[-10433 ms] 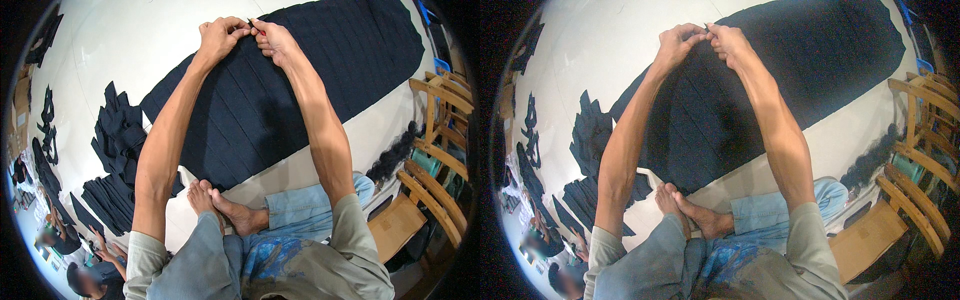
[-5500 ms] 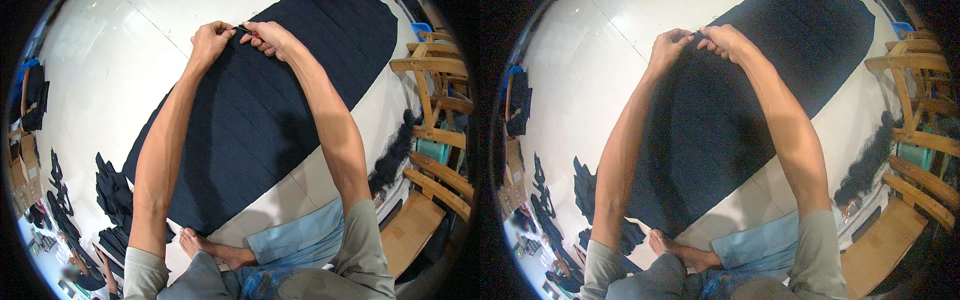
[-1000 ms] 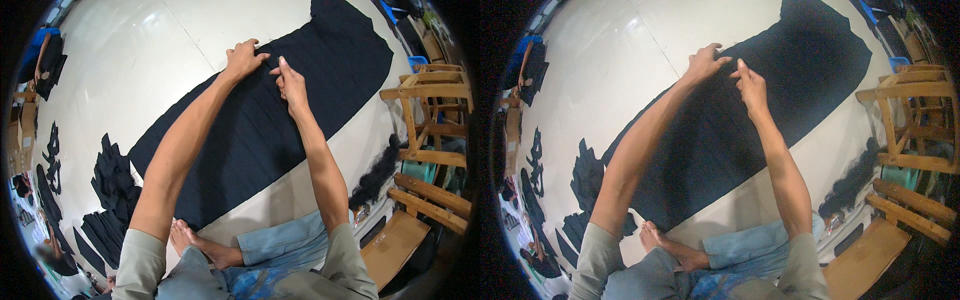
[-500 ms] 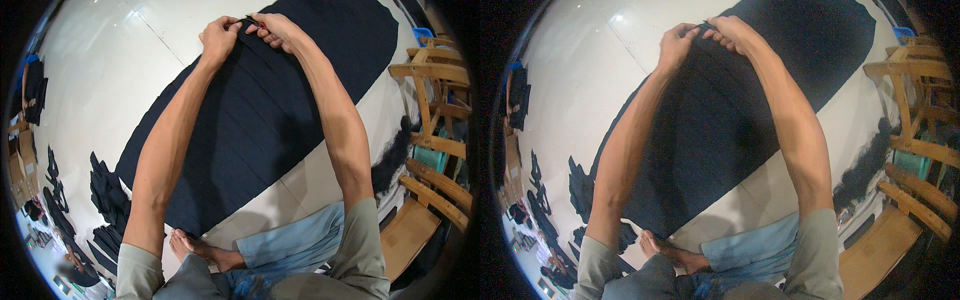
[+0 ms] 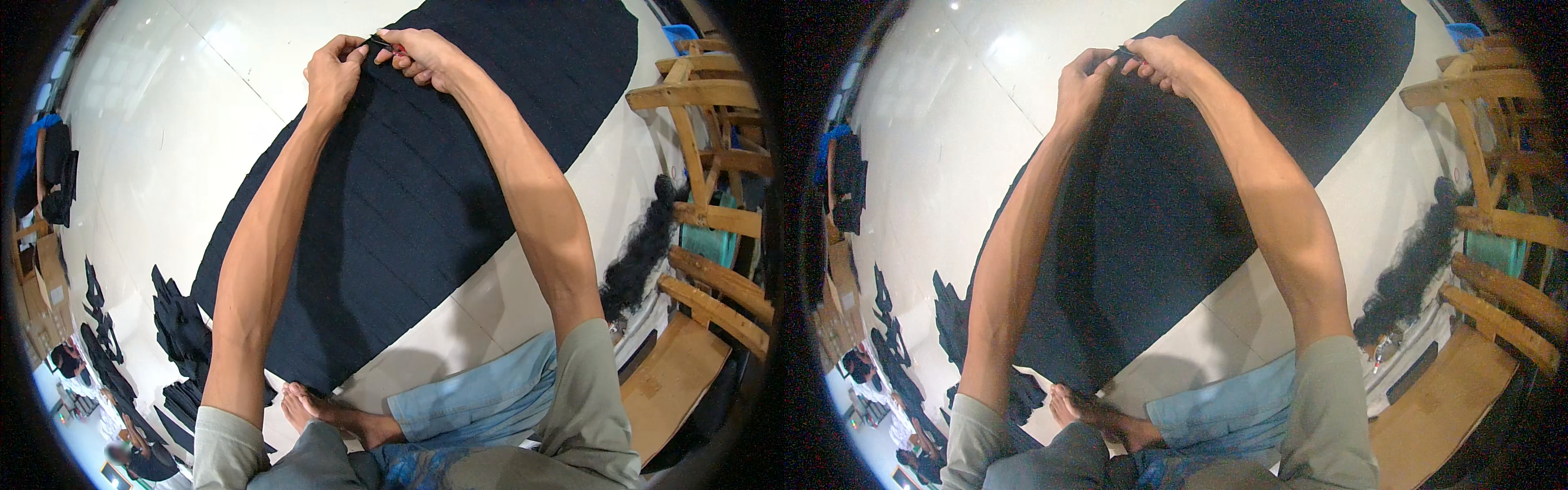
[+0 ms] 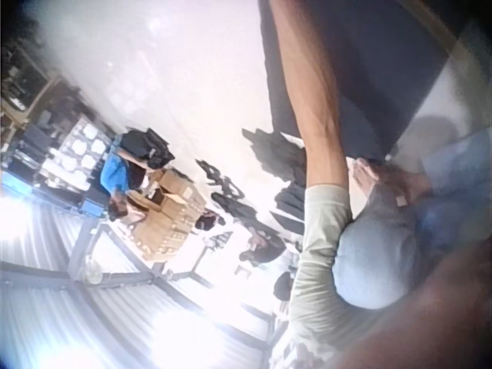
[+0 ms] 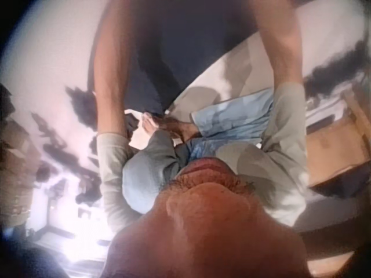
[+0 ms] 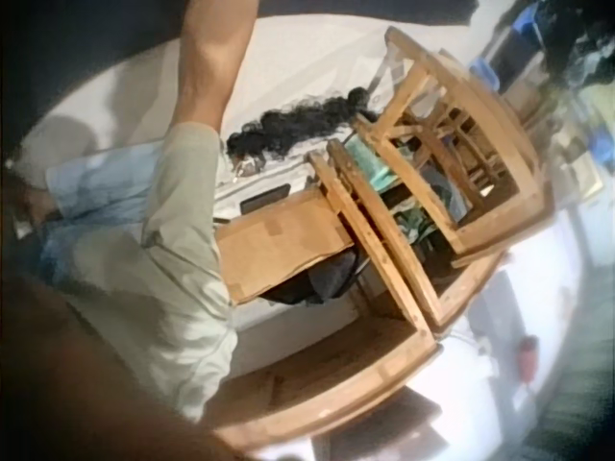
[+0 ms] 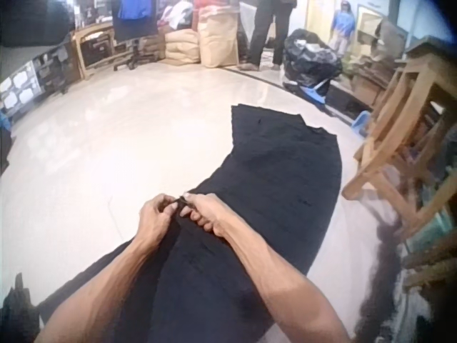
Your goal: The person sits on the floor and cuts a large piece of black fabric into strips using a red utility knife. They fold the fabric to align layers and make straight cuts along the edges, creating a pile of cut fabric pieces.
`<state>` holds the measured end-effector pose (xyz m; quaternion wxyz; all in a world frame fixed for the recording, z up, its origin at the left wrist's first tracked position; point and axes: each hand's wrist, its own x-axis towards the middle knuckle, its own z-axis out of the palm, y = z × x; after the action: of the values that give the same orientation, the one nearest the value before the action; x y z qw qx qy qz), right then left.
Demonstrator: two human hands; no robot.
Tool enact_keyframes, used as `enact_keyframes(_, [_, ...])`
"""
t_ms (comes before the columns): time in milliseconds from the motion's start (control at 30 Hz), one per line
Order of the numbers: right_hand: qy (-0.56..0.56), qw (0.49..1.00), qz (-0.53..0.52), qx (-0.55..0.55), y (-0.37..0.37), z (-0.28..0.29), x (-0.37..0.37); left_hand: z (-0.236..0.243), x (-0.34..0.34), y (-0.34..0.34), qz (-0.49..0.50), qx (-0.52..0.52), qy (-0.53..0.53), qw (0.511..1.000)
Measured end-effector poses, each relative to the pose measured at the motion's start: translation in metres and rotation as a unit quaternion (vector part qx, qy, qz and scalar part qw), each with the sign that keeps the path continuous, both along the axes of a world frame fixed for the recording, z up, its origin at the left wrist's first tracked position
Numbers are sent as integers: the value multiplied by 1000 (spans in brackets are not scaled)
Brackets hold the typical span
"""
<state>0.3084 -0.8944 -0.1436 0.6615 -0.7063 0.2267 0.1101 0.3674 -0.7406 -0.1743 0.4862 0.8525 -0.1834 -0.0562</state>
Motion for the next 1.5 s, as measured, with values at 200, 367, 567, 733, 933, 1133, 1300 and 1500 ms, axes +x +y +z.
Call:
enact_keyframes(200, [1,1000,2,26,-2,1,-3,-1,3,0,8,-17,49,999])
enact_keyframes(367, [-7,999,4,36,-3,0,-7,-2,4,0,12,-13,56,998])
enact_keyframes(567, [-11,1000,-5,5,1,-1,-1,0,2,2,-7,-21,35,999])
enact_keyframes(733, [19,1000,-9,8,1,-1,4,2,-1,3,-20,-3,6,1000])
enact_keyframes(933, [8,1000,-24,-18,7,-1,4,0,-3,5,-59,7,-36,998])
enact_keyframes(1133, [-115,981,-124,98,2,-9,-8,0,-2,4,-38,9,-3,999])
enact_keyframes(1300, [-164,962,-183,117,14,12,-76,11,-8,21,-112,106,-89,984])
enact_keyframes(1500, [-22,986,-143,84,99,47,-207,29,-36,88,-105,200,-100,969])
